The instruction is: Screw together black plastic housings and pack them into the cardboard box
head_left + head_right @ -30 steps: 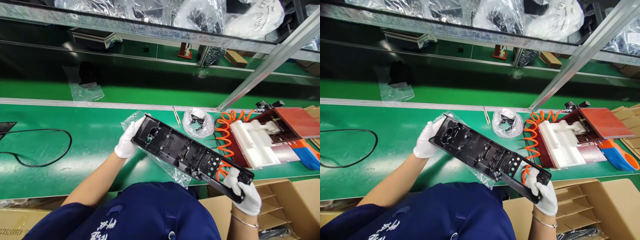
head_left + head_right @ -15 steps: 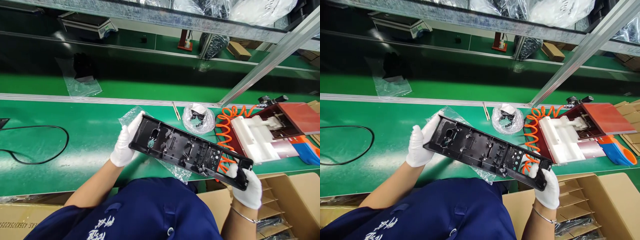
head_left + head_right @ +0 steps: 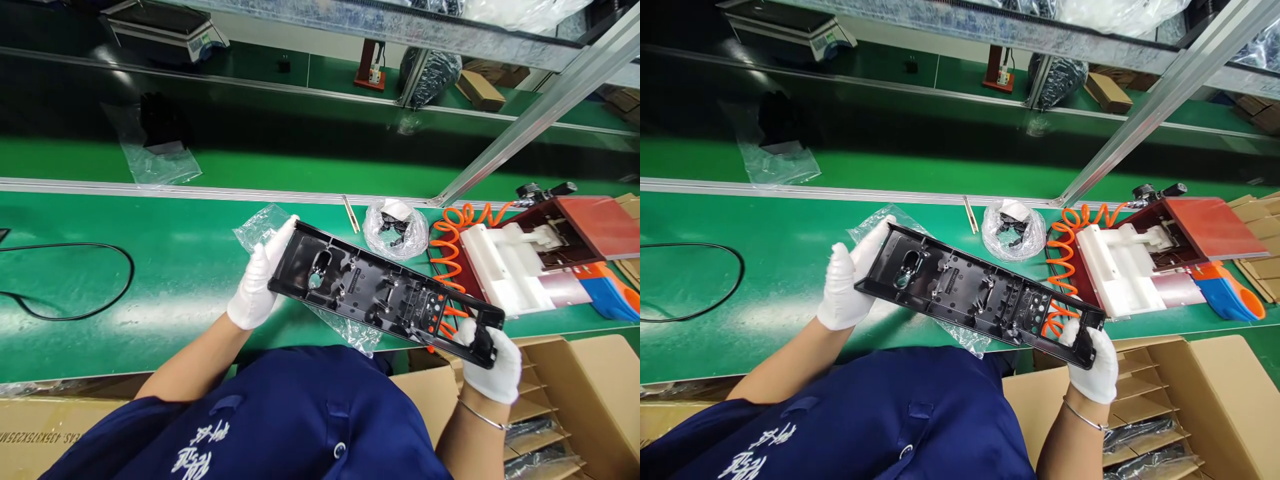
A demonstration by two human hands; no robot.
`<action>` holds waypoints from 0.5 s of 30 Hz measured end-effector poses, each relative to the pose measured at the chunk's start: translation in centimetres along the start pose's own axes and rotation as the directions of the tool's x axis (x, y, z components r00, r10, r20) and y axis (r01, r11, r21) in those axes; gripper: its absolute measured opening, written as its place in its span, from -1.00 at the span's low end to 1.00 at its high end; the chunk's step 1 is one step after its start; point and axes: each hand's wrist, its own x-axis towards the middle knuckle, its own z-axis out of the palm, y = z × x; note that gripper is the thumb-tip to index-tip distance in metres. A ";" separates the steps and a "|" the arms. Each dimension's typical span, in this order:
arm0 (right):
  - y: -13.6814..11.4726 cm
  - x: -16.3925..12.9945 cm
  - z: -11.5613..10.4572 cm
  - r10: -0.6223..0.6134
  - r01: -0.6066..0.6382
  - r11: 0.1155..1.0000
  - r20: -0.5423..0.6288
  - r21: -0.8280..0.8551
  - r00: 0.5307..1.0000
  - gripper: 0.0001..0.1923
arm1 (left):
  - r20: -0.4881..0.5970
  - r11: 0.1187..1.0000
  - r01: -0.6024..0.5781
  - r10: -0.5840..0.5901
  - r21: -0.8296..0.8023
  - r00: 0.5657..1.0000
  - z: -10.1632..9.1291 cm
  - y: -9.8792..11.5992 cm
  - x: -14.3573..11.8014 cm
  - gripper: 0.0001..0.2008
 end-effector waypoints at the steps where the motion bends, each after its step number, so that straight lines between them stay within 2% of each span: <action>1: 0.1 0.1 -0.2 -0.009 0.008 1.000 0.016 0.004 1.000 -0.46 | 0.007 1.000 -0.002 0.002 -0.022 1.000 -0.1 0.0 0.0 -0.04; 9: 1.3 0.7 -0.3 -0.042 0.034 0.995 0.085 0.094 0.995 -0.56 | -0.023 0.983 -0.061 0.058 -0.175 0.998 -0.7 -0.4 0.2 -0.12; 12: 0.6 0.4 0.3 -0.049 0.033 0.991 0.114 0.133 0.992 -0.57 | -0.036 0.981 -0.081 0.076 -0.177 0.997 -1.0 -0.2 0.4 -0.12; 15: -1.0 -0.4 1.1 -0.003 -0.041 0.962 0.163 0.268 0.987 -0.59 | -0.103 0.984 -0.086 0.070 -0.156 0.992 -1.4 0.0 0.6 -0.09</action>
